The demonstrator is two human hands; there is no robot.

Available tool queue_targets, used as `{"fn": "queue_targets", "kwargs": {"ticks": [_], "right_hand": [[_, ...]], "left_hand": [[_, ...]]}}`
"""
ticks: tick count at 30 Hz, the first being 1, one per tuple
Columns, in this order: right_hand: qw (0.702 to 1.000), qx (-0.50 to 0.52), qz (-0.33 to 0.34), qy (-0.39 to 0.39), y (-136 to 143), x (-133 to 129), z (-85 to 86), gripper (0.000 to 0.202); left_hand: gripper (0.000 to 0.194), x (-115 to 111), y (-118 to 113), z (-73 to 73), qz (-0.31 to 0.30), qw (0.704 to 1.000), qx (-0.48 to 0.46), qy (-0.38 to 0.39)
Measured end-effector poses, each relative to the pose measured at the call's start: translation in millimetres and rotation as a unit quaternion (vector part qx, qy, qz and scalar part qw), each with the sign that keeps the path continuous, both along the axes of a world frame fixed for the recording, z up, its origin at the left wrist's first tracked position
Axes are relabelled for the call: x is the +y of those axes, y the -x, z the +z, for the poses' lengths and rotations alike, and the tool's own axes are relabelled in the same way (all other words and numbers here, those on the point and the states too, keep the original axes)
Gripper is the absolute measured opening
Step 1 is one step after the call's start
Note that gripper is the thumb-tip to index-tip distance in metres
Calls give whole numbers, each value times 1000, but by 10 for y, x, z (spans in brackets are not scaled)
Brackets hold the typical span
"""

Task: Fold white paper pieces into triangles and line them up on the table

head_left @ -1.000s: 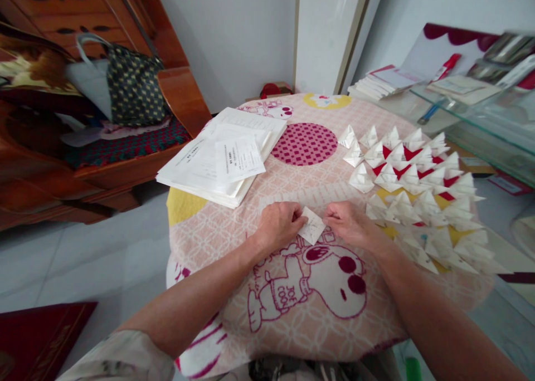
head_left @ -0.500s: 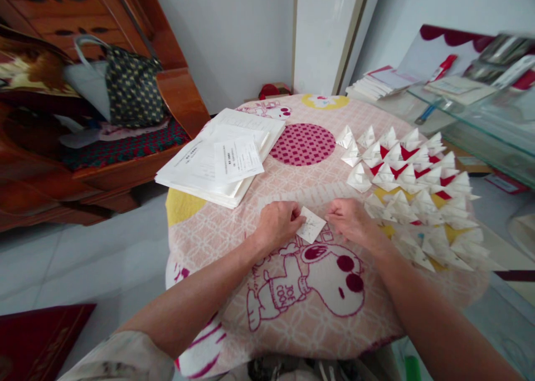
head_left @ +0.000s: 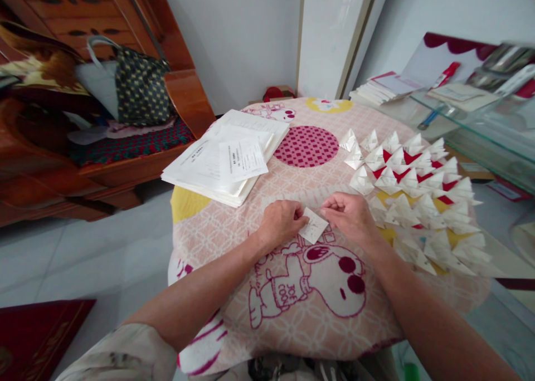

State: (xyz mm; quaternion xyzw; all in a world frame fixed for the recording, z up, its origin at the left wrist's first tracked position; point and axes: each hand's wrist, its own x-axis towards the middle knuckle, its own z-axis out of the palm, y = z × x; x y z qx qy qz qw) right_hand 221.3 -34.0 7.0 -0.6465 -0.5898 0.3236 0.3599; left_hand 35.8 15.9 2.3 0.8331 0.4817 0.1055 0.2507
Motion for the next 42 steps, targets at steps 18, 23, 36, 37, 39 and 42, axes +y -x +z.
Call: {"fn": "queue_targets", "kwargs": {"ticks": [18, 23, 36, 37, 39, 42], "right_hand": [[995, -25, 92, 28, 146, 63, -79, 2], [995, -29, 89, 24, 140, 65, -95, 1], [992, -124, 36, 3, 331, 16, -38, 16], [990, -135, 32, 0, 346, 15, -38, 18], [988, -155, 27, -12, 371, 15, -36, 21], [983, -179, 24, -19, 405, 14, -24, 24]], "left_hand": [[10, 198, 374, 59, -72, 978, -134, 143], [12, 157, 338, 69, -61, 988, -89, 111], [18, 40, 206, 129, 0, 999, 42, 34], [18, 49, 210, 128, 0, 999, 41, 36], [17, 70, 225, 123, -4, 999, 33, 41], [15, 113, 270, 104, -13, 999, 8, 52]]}}
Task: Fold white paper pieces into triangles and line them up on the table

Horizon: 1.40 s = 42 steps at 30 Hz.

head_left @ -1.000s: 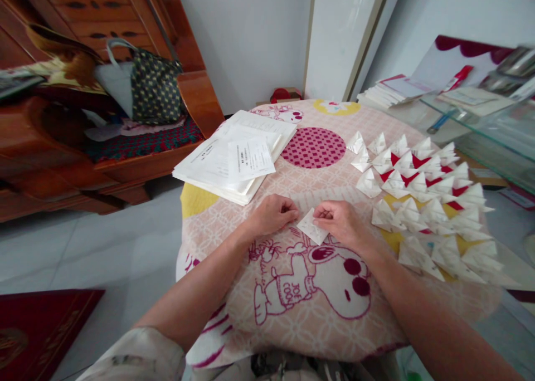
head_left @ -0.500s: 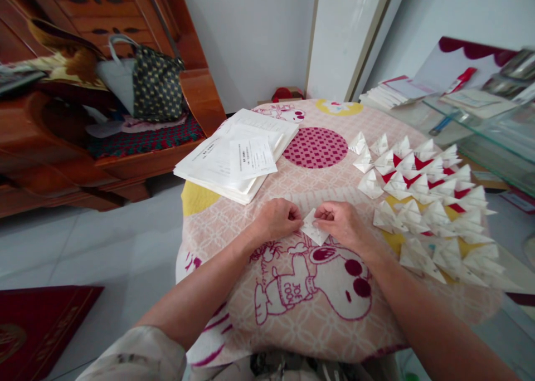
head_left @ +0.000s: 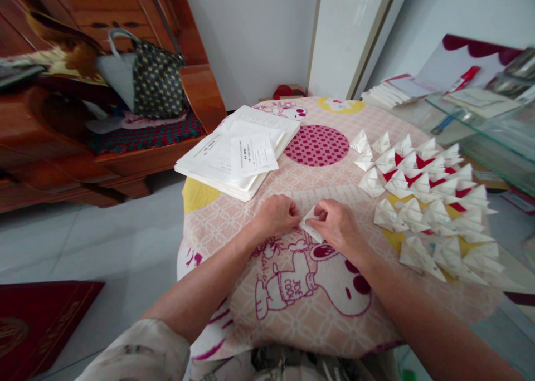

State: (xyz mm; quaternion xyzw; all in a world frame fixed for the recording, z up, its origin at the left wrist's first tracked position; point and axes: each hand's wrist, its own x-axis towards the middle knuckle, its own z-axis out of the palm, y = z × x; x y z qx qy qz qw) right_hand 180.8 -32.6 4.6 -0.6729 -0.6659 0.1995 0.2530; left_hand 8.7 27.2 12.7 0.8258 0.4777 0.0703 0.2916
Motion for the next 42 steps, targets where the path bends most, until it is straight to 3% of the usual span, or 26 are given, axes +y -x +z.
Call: {"fn": "queue_targets", "kwargs": {"ticks": [7, 15, 18, 23, 27, 31, 37, 42], "right_hand": [[999, -35, -7, -4, 46, 0, -7, 25], [998, -66, -12, 3, 104, 5, 29, 22], [999, -30, -4, 13, 56, 14, 35, 21], [991, 113, 48, 52, -150, 47, -36, 8], [986, 143, 59, 61, -243, 67, -79, 7], [984, 158, 49, 68, -253, 56, -44, 4], [991, 117, 23, 63, -292, 23, 23, 2], [996, 49, 4, 75, -298, 20, 50, 8]], "left_hand": [[14, 61, 124, -23, 26, 997, -65, 33], [7, 22, 77, -28, -22, 990, -131, 49], [6, -19, 38, -33, -15, 991, -129, 25], [5, -64, -4, -35, -19, 993, -118, 15], [7, -39, -6, -71, -34, 993, -108, 29], [18, -29, 12, -114, -77, 989, -124, -8], [44, -99, 34, -147, -201, 958, -183, -93], [39, -124, 59, -160, -266, 946, -142, -116]]}}
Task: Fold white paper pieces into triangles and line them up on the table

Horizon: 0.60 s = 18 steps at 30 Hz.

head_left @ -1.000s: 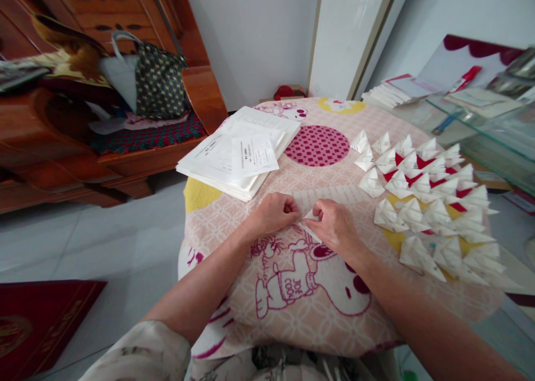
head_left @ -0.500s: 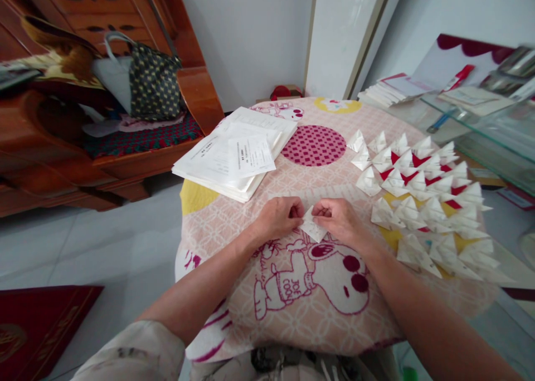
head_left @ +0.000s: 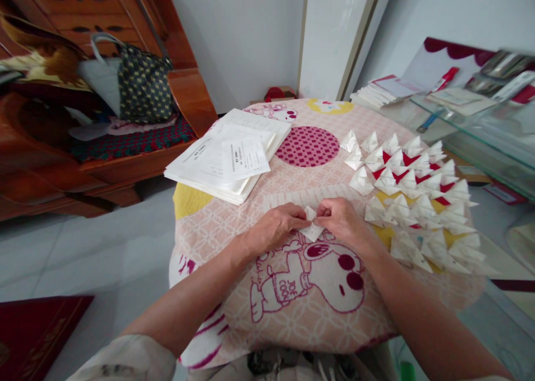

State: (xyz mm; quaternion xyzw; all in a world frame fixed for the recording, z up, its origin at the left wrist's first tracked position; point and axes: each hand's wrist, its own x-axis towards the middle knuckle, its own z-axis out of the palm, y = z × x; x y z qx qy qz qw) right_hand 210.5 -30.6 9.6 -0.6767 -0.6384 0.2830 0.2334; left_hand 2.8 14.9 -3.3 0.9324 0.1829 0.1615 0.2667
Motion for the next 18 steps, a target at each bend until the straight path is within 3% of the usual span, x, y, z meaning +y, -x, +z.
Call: {"fn": "queue_targets", "kwargs": {"ticks": [8, 13, 18], "right_hand": [[1000, 2, -12, -4, -138, -4, -61, 9], [1000, 0, -21, 4, -222, -42, 29, 11], [999, 21, -37, -10, -223, -22, 3, 13]], "left_hand": [[37, 7, 4, 0, 0, 1000, 12, -18], [41, 12, 16, 16, 4, 999, 23, -27], [37, 53, -94, 103, 44, 995, 47, -71]]}}
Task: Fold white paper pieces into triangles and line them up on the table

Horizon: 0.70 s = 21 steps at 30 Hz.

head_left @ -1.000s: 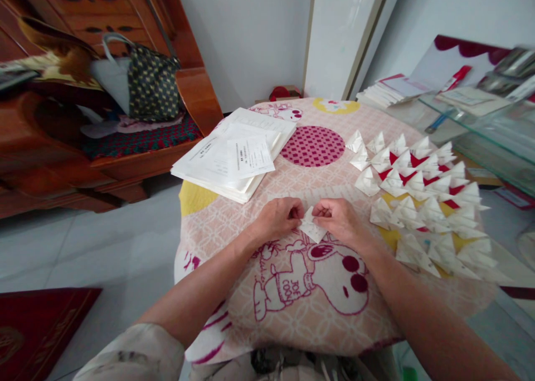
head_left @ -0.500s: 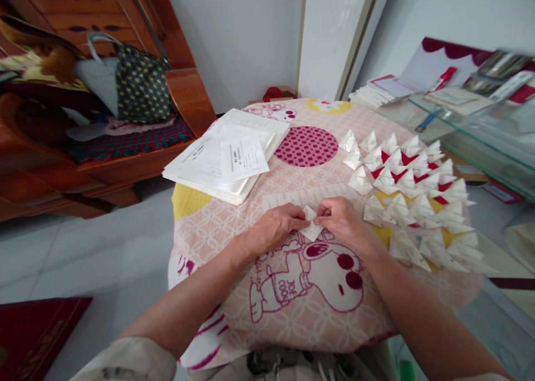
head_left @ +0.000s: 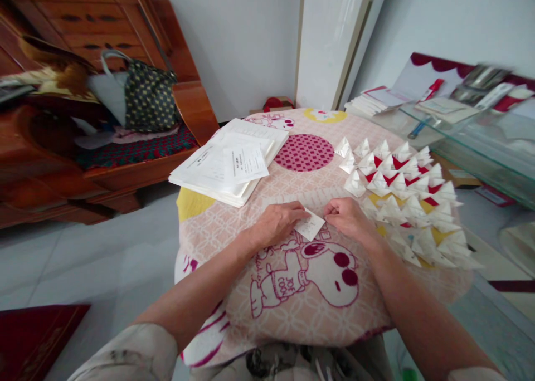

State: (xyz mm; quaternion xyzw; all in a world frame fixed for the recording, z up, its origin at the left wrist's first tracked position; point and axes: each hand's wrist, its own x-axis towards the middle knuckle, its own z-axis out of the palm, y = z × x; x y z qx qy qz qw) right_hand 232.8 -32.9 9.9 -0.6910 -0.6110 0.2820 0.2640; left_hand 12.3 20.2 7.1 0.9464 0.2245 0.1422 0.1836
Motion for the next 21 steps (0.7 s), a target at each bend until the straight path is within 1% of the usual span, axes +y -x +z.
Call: {"fn": "queue_targets", "kwargs": {"ticks": [4, 6, 8, 11, 13, 14, 16, 18, 19, 21], "right_hand": [[999, 30, -19, -33, 40, 45, -102, 12], [998, 34, -22, -45, 54, 50, -129, 17], [998, 38, -26, -53, 63, 44, -136, 23], [996, 49, -32, -66, 70, 25, -125, 33], [993, 76, -44, -82, 76, 13, -113, 39], [990, 95, -51, -92, 80, 8, -109, 41], [983, 139, -54, -109, 93, 0, -104, 42], [977, 171, -40, -118, 115, -3, -110, 39], [975, 182, -31, -121, 127, -3, -118, 37], [971, 204, -15, -123, 154, 2, -140, 30]], "left_hand": [[30, 66, -167, 91, -1, 997, 66, -42], [28, 85, -223, 116, -8, 993, 101, -53], [28, 91, -245, 120, -14, 992, 111, -52], [25, 103, -224, 92, -1, 998, 65, -20], [17, 134, -190, 61, 33, 999, -1, 31], [11, 156, -171, 44, 61, 995, -42, 65], [6, 206, -133, 12, 123, 972, -125, 156], [10, 244, -104, -15, 166, 930, -200, 259], [12, 253, -95, -26, 176, 907, -230, 306], [15, 246, -93, -43, 175, 867, -274, 377]]}}
